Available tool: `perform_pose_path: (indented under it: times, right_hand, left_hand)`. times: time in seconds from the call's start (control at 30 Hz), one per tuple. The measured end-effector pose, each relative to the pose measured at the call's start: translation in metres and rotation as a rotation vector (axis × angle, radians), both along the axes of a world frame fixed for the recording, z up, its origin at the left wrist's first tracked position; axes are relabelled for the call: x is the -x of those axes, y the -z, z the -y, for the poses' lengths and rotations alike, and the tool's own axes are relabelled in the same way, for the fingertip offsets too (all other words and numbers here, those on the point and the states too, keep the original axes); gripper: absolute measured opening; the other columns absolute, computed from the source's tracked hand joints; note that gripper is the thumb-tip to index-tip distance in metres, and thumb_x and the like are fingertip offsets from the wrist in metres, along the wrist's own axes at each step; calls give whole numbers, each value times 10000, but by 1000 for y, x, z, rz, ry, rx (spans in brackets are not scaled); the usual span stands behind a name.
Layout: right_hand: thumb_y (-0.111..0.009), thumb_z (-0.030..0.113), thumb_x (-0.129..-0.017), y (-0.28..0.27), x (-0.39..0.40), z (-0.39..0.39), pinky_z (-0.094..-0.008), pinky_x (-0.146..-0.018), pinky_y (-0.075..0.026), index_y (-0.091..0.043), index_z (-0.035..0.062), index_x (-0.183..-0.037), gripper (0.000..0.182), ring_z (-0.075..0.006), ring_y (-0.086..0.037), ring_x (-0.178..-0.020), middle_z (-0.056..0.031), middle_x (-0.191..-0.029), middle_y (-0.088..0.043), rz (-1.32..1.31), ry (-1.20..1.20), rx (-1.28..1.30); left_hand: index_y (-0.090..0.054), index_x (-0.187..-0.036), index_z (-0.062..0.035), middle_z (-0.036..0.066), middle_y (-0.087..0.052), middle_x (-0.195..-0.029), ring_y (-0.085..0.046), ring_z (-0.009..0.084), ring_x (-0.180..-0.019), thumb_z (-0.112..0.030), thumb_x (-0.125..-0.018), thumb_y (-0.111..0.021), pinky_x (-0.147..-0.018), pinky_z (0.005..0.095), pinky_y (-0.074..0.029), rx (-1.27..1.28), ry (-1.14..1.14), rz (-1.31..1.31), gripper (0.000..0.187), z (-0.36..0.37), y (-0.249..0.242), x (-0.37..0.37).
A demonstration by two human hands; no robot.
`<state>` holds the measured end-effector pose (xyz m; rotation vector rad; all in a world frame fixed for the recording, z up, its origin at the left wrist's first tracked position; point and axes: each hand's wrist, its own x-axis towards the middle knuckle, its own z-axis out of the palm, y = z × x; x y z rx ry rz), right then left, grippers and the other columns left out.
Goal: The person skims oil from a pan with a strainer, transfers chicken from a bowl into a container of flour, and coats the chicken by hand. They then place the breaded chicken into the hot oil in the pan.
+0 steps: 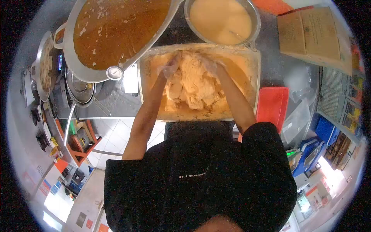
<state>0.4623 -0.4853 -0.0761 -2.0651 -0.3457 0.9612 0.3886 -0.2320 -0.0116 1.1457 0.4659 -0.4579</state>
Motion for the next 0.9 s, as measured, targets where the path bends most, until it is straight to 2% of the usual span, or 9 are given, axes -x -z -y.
perform_pose_path:
  times: [0.17,0.23,0.47,0.53,0.67,0.7,0.8,0.83,0.9]
  right_hand:
    - [-420,343,-908,-70,46,16,-319,-905,-390,-470,42,-1214,432,-183,-505,-1034,-98,-1136,-548,-367,-79,43]
    - [-439,346,-899,-98,50,44,-317,-896,-399,-465,31,-1213,445,-190,-510,-1026,-99,-1135,-550,-305,50,99]
    - [-506,356,-868,-130,104,74,-312,-863,-429,-446,-7,-1212,504,-216,-529,-1000,-102,-1130,-555,-496,598,-305]
    - [-525,359,-859,-124,93,40,-310,-854,-437,-441,-18,-1212,523,-223,-534,-992,-103,-1129,-557,-522,644,-345]
    - [-610,315,-807,-89,65,14,-322,-836,-457,-423,-44,-1209,570,-249,-538,-999,-123,-1113,-563,-624,546,-316]
    - [-632,299,-793,-90,64,9,-326,-833,-461,-419,-50,-1208,582,-255,-538,-1004,-129,-1109,-564,-648,514,-298]
    - [-697,269,-725,-98,72,-5,-327,-802,-479,-436,-29,-1191,612,-259,-558,-973,-143,-1097,-561,-334,160,155]
    - [-700,263,-715,-110,92,0,-330,-810,-474,-450,-7,-1184,595,-256,-556,-978,-144,-1103,-557,297,-77,110]
    - [-703,257,-706,-112,93,10,-333,-818,-469,-465,15,-1176,580,-253,-554,-982,-146,-1109,-552,936,-313,51]
  left_hand:
    - [-153,-1386,-44,108,-234,-1420,-259,267,-1282,-298,-937,-303,-1064,393,-211,348,-68,-59,537,-36,20,57]
    - [-132,-1383,-37,151,-210,-1416,-349,324,-1225,-342,-914,-382,-1059,410,-257,961,-705,-652,612,-64,47,80]
    - [-260,-1359,-47,111,-264,-1410,-273,205,-1290,-371,-920,-360,-1040,345,-278,-320,375,612,555,-6,-17,89]
    - [-416,-1279,-27,136,-461,-1257,-438,231,-1163,-305,-891,-486,-1011,340,-317,-220,208,169,483,19,-31,72]
    - [-422,-1266,-12,122,-482,-1239,-450,197,-1151,-272,-919,-439,-988,318,-336,43,9,-307,435,22,4,65]
    - [-428,-1258,-12,114,-509,-1200,-473,191,-1113,-282,-913,-447,-963,306,-354,207,-15,-152,439,11,6,74]
    - [-447,-1226,-5,114,-544,-1121,-511,187,-1041,-282,-909,-446,-902,304,-397,535,-129,-35,421,-13,7,93]
    - [-461,-1202,2,121,-552,-1080,-525,190,-1008,-272,-911,-437,-865,313,-422,705,-215,-72,400,-20,7,98]
    - [-455,-1188,11,139,-544,-1059,-531,200,-988,-263,-905,-440,-834,326,-446,928,-352,-113,394,-32,11,99]
